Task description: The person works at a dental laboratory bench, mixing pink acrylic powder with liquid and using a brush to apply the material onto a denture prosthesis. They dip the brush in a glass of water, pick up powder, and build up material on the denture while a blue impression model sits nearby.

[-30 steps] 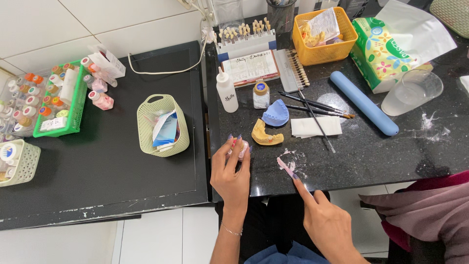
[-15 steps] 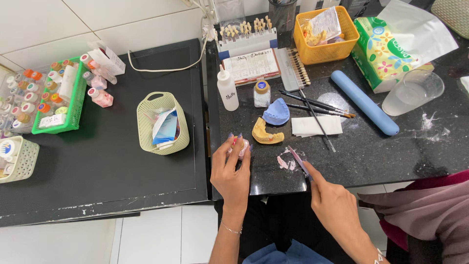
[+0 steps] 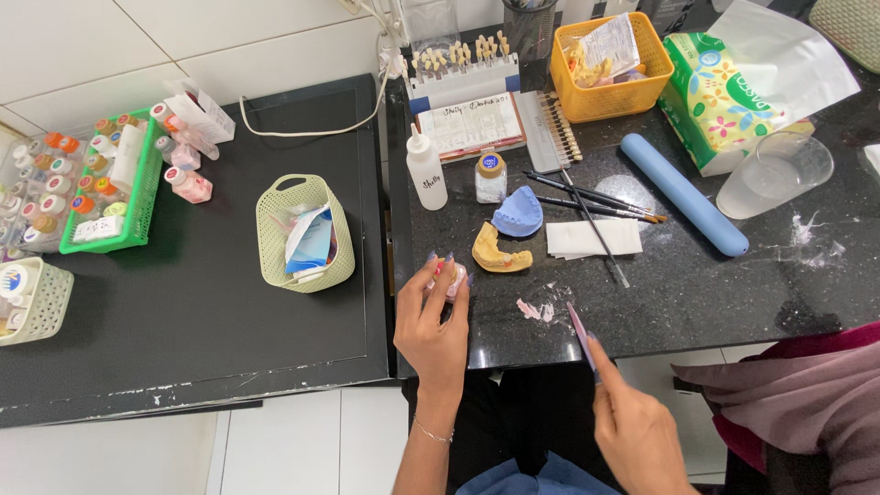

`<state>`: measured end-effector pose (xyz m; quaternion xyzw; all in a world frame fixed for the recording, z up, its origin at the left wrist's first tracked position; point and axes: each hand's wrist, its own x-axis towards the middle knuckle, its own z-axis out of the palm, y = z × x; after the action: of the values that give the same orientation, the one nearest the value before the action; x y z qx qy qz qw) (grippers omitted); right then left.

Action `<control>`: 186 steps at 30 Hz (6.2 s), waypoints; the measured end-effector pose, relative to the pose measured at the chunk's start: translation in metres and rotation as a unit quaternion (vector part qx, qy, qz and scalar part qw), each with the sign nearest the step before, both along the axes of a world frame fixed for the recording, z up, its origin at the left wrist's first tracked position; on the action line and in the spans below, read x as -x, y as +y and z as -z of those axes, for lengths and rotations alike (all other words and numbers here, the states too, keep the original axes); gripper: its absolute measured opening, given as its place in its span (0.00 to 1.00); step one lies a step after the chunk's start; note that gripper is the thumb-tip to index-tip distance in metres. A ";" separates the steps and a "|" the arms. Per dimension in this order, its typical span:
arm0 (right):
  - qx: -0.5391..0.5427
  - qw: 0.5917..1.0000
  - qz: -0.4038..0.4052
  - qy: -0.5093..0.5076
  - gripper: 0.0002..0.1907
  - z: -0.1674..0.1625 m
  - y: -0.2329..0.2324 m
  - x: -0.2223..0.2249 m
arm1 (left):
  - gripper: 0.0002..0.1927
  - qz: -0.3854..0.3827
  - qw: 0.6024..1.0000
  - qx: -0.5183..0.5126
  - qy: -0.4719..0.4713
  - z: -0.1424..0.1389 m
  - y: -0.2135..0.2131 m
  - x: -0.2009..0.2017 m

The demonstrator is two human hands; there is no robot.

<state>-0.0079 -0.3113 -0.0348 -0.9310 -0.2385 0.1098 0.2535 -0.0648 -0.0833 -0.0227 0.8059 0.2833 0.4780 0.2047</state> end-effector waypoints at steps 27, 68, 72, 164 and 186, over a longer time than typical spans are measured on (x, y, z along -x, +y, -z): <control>-0.091 0.971 -0.108 -0.192 0.24 -0.004 0.020 -0.001 | 0.15 0.003 1.000 -0.001 -0.006 -0.001 0.000 0.000; -0.066 0.998 -0.002 -0.001 0.30 0.008 0.035 0.012 | 0.17 -0.002 1.000 -0.009 -0.001 -0.003 0.000 0.001; -0.119 0.975 -0.079 -0.169 0.28 0.005 0.036 0.016 | 0.17 0.000 1.000 -0.007 0.003 -0.002 0.000 0.002; 0.059 0.994 -0.015 0.086 0.22 -0.037 0.030 -0.042 | 0.15 0.002 1.000 0.001 -0.004 -0.002 0.000 0.001; 0.012 0.982 -0.130 -0.139 0.38 -0.010 0.005 -0.013 | 0.16 0.010 1.000 0.001 -0.005 -0.003 -0.001 0.001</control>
<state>0.0054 -0.3061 -0.0252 -0.9013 -0.3892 0.0141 0.1898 -0.0662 -0.0843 -0.0202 0.8059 0.2746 0.4798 0.2121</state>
